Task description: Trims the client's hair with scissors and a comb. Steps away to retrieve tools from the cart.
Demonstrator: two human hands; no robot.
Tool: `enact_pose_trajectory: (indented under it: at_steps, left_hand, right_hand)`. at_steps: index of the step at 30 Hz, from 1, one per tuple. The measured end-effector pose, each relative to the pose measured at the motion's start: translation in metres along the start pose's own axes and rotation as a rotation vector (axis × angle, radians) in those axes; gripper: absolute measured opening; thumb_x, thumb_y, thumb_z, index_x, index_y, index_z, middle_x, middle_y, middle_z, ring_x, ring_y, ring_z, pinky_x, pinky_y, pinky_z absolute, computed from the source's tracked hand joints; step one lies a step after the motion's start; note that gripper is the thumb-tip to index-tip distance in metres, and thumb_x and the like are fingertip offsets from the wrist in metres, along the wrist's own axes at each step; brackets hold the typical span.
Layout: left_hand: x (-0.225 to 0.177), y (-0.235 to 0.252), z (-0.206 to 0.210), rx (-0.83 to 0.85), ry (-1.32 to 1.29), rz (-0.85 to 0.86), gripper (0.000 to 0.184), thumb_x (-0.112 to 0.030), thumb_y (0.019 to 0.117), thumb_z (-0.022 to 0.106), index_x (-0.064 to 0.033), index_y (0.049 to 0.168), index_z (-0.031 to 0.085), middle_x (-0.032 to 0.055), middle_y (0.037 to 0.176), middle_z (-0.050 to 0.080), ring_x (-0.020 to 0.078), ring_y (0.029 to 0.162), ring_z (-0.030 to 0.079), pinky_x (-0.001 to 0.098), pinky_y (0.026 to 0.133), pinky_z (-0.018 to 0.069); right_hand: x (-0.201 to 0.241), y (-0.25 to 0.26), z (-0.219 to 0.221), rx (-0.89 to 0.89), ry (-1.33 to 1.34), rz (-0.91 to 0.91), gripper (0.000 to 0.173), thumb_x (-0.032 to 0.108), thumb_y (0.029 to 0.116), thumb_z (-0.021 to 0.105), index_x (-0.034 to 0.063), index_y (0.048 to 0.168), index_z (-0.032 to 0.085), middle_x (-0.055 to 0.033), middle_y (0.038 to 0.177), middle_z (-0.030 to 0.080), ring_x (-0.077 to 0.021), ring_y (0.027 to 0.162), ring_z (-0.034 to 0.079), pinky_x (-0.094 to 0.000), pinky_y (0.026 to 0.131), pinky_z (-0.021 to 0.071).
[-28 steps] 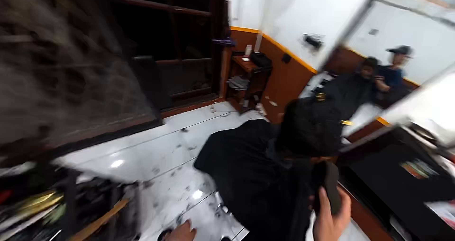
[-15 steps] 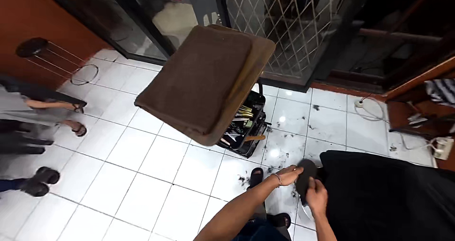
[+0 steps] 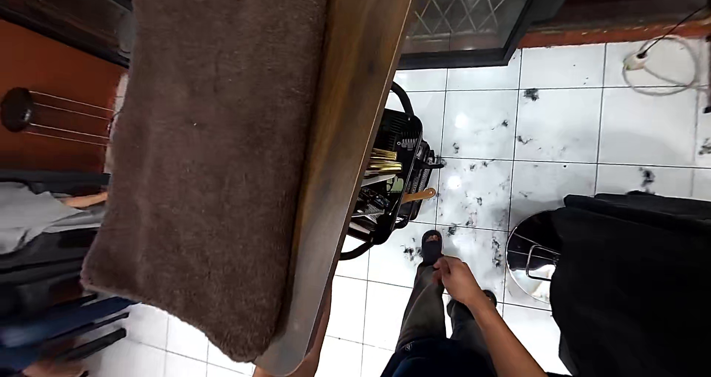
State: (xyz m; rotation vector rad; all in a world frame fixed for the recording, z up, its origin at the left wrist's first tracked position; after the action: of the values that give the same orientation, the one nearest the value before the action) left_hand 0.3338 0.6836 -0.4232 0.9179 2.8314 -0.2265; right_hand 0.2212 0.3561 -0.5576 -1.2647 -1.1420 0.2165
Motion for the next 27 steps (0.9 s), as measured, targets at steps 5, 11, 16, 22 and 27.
enact_pose_trajectory:
  at_steps: [5,11,16,22,27]
  left_hand:
    - [-0.034,0.037,0.068,0.192,0.022,0.385,0.054,-0.036,0.1023,0.057,-0.0077,0.148,0.05,0.0252,0.147,0.051,0.047,0.134,0.049,0.0684,0.107,0.0375]
    - [-0.089,-0.043,0.06,0.725,0.054,0.425,0.039,-0.024,0.1086,0.047,0.0042,0.13,0.062,0.0261,0.12,0.068,0.0397,0.113,0.066,0.0586,0.1,0.0499]
    - [-0.013,-0.12,0.034,0.898,0.192,0.556,0.041,-0.034,0.1063,0.049,-0.0058,0.13,0.068,0.0137,0.117,0.073,0.0302,0.11,0.07,0.0532,0.098,0.0542]
    - [0.002,-0.098,-0.01,0.517,-0.108,0.666,0.026,-0.015,0.1007,0.055,0.0022,0.109,0.073,0.0142,0.09,0.074,0.0205,0.077,0.072,0.0353,0.07,0.0596]
    - [-0.016,-0.056,0.061,0.92,0.572,0.508,0.04,-0.023,0.1075,0.053,-0.0075,0.144,0.056,0.0208,0.138,0.062,0.0388,0.129,0.058,0.0582,0.108,0.0429]
  right_hand:
    - [-0.013,-0.002,-0.024,-0.112,0.127,-0.023,0.038,0.012,0.1043,0.052,-0.0037,0.139,0.055,-0.023,0.122,0.068,-0.0322,0.107,0.07,-0.0482,0.097,0.0543]
    - [0.187,0.036,-0.088,-0.353,0.029,-0.619,0.036,0.004,0.1003,0.052,-0.0075,0.134,0.06,-0.0221,0.129,0.066,-0.031,0.121,0.065,-0.046,0.107,0.0502]
    - [0.303,0.162,-0.057,-0.202,-0.567,-0.612,0.041,0.016,0.092,0.07,0.0074,0.132,0.066,-0.0166,0.142,0.059,-0.0401,0.135,0.051,-0.0633,0.105,0.0433]
    - [0.321,0.189,-0.036,-0.164,-0.802,-0.499,0.061,0.017,0.0885,0.076,0.0061,0.145,0.055,-0.0272,0.144,0.054,-0.0457,0.135,0.049,-0.0619,0.107,0.0401]
    - [0.324,0.162,-0.032,-0.15,-1.026,-0.527,0.023,0.009,0.1033,0.056,0.0022,0.122,0.067,-0.0196,0.122,0.068,-0.0375,0.12,0.063,-0.059,0.101,0.047]
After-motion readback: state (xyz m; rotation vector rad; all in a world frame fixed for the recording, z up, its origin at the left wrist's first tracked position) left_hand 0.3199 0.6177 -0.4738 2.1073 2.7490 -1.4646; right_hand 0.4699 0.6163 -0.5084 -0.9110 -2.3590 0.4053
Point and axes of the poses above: each hand's wrist, its own y-axis towards the middle knuckle, its own z-axis out of the palm, x = y × z, the point moved 10 cm from there along y, towards the middle knuckle
